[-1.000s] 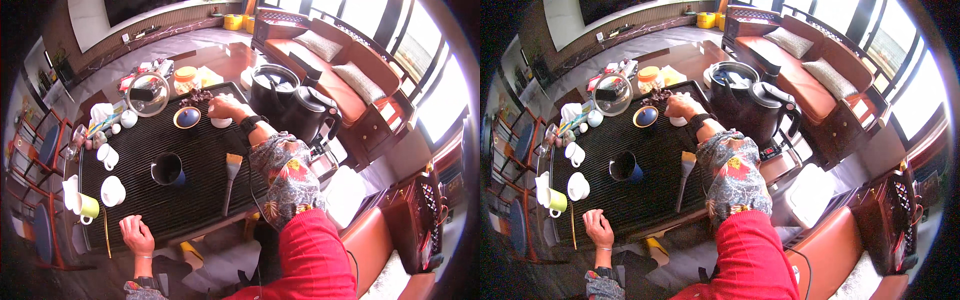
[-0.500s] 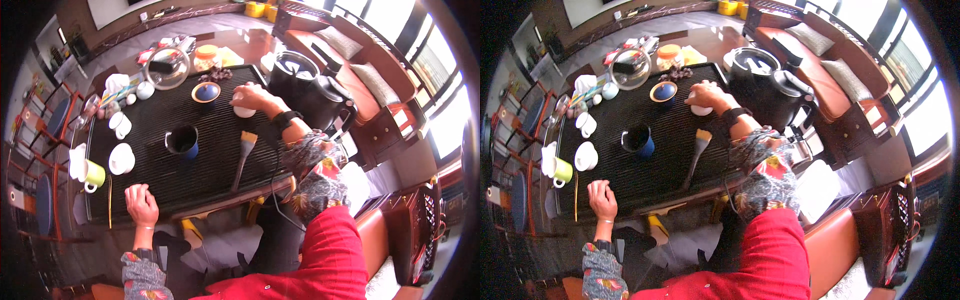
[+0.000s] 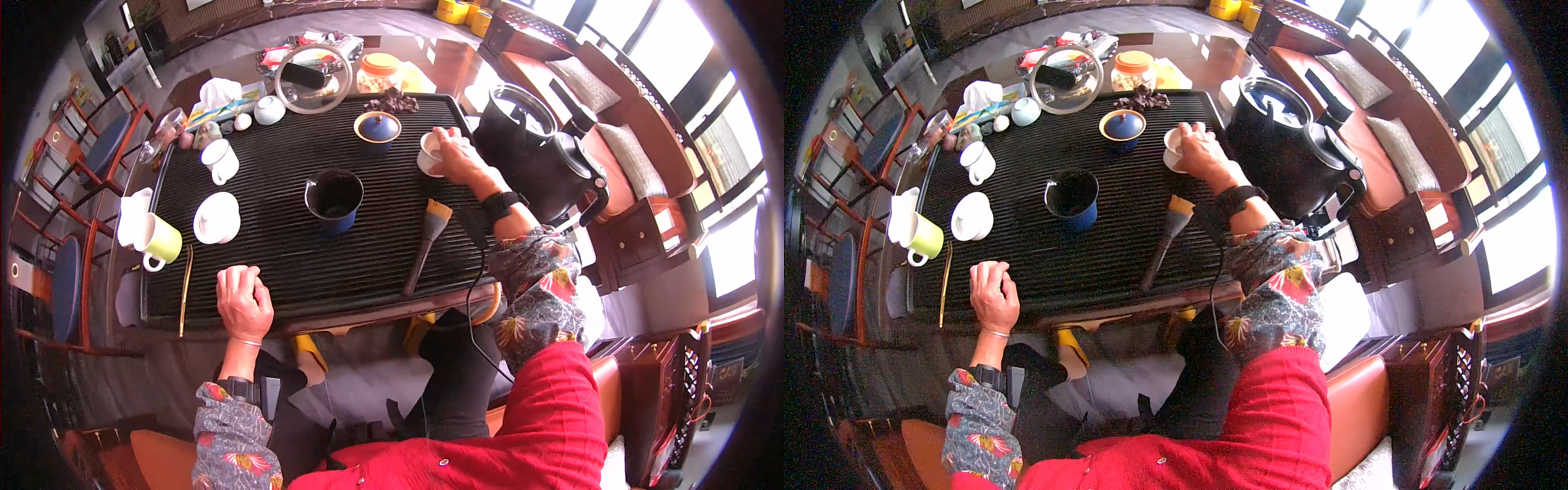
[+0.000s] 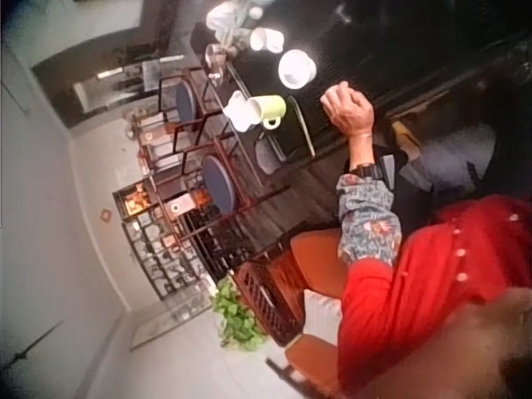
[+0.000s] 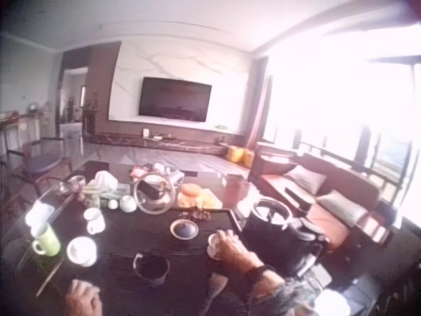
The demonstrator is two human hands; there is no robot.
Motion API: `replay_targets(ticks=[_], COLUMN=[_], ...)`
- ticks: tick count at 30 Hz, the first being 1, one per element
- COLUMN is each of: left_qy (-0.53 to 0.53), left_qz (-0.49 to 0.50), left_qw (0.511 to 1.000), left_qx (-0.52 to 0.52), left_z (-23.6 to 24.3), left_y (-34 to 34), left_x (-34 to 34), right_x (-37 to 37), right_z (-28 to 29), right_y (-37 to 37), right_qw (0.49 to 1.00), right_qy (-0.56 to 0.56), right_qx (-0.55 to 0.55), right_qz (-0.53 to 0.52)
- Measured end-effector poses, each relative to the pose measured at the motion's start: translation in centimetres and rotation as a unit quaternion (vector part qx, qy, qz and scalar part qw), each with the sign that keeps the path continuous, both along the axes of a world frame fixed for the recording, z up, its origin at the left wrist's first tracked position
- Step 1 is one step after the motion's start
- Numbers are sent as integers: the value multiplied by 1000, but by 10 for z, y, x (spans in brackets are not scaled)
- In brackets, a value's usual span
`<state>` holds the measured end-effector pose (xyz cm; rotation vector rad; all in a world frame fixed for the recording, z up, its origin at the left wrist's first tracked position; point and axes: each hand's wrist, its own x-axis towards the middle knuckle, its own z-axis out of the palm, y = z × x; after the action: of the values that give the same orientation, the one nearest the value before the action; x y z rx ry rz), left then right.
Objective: Cleaning and organizing a traditional Chinese tea tray and its accessories with a cloth and a brush.
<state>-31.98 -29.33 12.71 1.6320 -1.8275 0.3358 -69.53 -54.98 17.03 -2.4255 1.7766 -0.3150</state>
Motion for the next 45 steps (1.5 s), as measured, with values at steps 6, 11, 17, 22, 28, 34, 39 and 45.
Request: replay_targets(ticks=[6,11,17,22,28,34,39,45], left_qy=[1,10,11,18,17,14,13,14], left_qz=[6,-2,5,5,6,10,9,9], left_qw=[1000,1000,1000,1000,1000,1000,1000,1000], left_qx=[-4,-13,-10,-13,-11,-18,-25,-22], left_z=[0,1,-1,1,-1,-2,-6,-6], left_y=[0,-3,0,1,1,2,0,0], left_x=[0,-2,3,3,5,7,7,5], right_x=[-2,15,92,111,102,99,94,90], right_z=[13,31,34,28,30,34,36,40], right_y=[0,-22,-52,-64,-57,-26,-14,-15], right_qw=[998,989,989,985,983,987,986,983], right_qy=[21,3,26,48,6,42,39,54], right_qx=[50,-102,-16,15,4,29,12,74], right_qz=[24,105,147,164,185,151,161,159])
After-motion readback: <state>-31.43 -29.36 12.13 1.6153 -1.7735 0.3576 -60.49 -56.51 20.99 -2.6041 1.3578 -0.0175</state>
